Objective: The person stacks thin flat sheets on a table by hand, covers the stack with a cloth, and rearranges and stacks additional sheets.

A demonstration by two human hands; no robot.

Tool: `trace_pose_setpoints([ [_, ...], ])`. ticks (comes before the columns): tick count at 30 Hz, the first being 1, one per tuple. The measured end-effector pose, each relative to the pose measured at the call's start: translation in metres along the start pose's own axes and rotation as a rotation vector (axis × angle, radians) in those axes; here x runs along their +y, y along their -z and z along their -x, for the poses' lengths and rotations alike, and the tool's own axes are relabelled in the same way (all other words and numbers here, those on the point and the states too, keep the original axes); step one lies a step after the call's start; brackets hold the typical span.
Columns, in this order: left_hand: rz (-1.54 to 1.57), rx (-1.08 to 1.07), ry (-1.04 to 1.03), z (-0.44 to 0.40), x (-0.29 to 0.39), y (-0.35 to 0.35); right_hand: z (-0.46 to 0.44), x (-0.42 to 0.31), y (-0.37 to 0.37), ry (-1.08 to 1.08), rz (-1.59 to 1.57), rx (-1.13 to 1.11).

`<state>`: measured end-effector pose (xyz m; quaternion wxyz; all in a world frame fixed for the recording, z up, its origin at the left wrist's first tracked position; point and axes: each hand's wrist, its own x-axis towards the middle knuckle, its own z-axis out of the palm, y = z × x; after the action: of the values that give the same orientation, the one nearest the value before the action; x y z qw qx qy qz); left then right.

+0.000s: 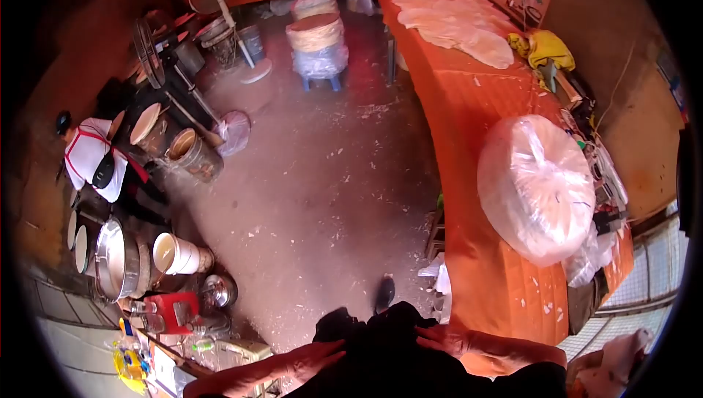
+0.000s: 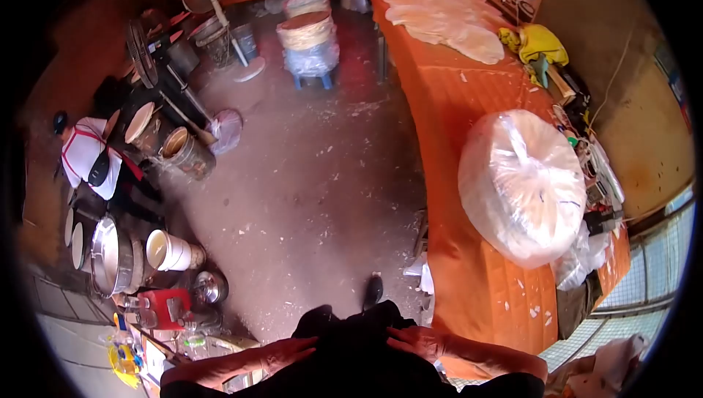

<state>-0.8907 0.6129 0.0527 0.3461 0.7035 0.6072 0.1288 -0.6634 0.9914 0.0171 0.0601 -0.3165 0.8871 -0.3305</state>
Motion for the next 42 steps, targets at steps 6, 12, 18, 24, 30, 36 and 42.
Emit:
trace_pose_setpoints([
  [6, 0.071, -0.035, 0.034, -0.037, -0.012, 0.047, 0.011, 0.046, 0.004, -0.08, -0.034, 0.019],
  [12, 0.163, -0.016, -0.029, -0.064, -0.051, 0.084, 0.013, 0.076, 0.019, -0.177, -0.181, 0.016],
  [18, 0.101, -0.109, -0.121, -0.102, -0.111, 0.147, -0.015, 0.104, 0.071, -0.261, -0.165, 0.22],
  [24, 0.136, -0.148, -0.169, -0.12, -0.187, 0.208, -0.056, 0.157, 0.113, -0.229, -0.081, 0.181],
  [30, 0.168, 0.022, -0.301, -0.12, -0.258, 0.262, -0.12, 0.201, 0.172, -0.65, -0.367, -0.027],
  [36, 0.116, -0.082, -0.197, -0.123, -0.294, 0.326, -0.182, 0.238, 0.251, -0.88, -0.486, -0.173],
  [42, 0.19, 0.005, -0.186, -0.147, -0.34, 0.365, -0.184, 0.317, 0.303, -0.367, -0.107, -0.197],
])
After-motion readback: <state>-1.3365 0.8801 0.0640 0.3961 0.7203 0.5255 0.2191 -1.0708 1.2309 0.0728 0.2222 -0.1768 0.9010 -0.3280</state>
